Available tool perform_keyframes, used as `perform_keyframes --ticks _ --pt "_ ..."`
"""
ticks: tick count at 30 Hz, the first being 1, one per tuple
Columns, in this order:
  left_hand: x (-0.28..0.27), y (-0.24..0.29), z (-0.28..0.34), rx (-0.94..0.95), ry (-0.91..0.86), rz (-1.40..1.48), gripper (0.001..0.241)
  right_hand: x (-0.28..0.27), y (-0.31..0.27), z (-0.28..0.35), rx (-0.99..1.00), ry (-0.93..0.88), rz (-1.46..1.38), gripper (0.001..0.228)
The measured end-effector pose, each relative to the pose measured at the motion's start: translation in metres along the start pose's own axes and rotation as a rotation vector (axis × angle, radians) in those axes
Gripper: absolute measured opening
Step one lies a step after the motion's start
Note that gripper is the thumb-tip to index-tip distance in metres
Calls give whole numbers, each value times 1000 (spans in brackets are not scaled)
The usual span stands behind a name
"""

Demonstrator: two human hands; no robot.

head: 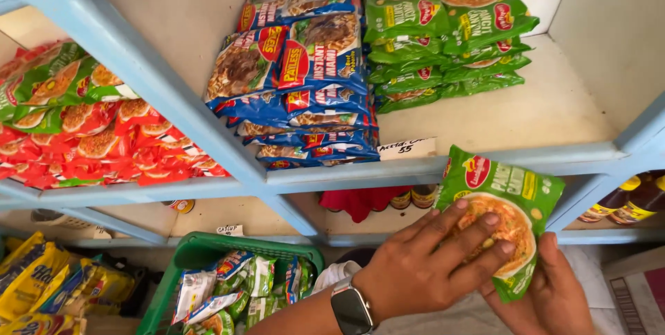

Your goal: Stocking and organizing various packets of instant noodles on grocery store shelves.

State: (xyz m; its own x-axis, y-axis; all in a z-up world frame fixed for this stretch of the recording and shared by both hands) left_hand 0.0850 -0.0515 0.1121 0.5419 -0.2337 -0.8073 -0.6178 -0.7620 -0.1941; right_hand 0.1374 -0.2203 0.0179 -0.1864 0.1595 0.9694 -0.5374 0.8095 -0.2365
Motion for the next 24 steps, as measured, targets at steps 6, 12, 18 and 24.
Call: perform_keyframes --ticks 6,12,18,24 --pt "-1 -26 -51 -20 50 -154 48 -17 -76 -37 -44 -41 464 77" --pt "5 -71 -99 2 109 -299 50 38 -131 -121 -231 -381 1570 86" --pt "28 -94 -137 -39 80 -399 51 76 -135 -193 -963 -210 2482 60" --pt "62 -113 -151 -35 94 -362 50 53 -143 -227 -939 -132 2521 53"
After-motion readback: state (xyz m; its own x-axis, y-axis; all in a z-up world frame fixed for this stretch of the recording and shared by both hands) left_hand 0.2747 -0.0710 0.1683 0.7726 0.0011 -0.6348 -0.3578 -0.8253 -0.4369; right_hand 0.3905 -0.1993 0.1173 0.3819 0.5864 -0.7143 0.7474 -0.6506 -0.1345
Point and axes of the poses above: each hand's wrist, its own z-axis away from the middle knuckle, its own x-axis out of the palm, y = z × x, the point moved 3 cm from there along -z, towards the middle knuckle, and after that the axes turned 5 degrees about -y, right-handed, at the moved point
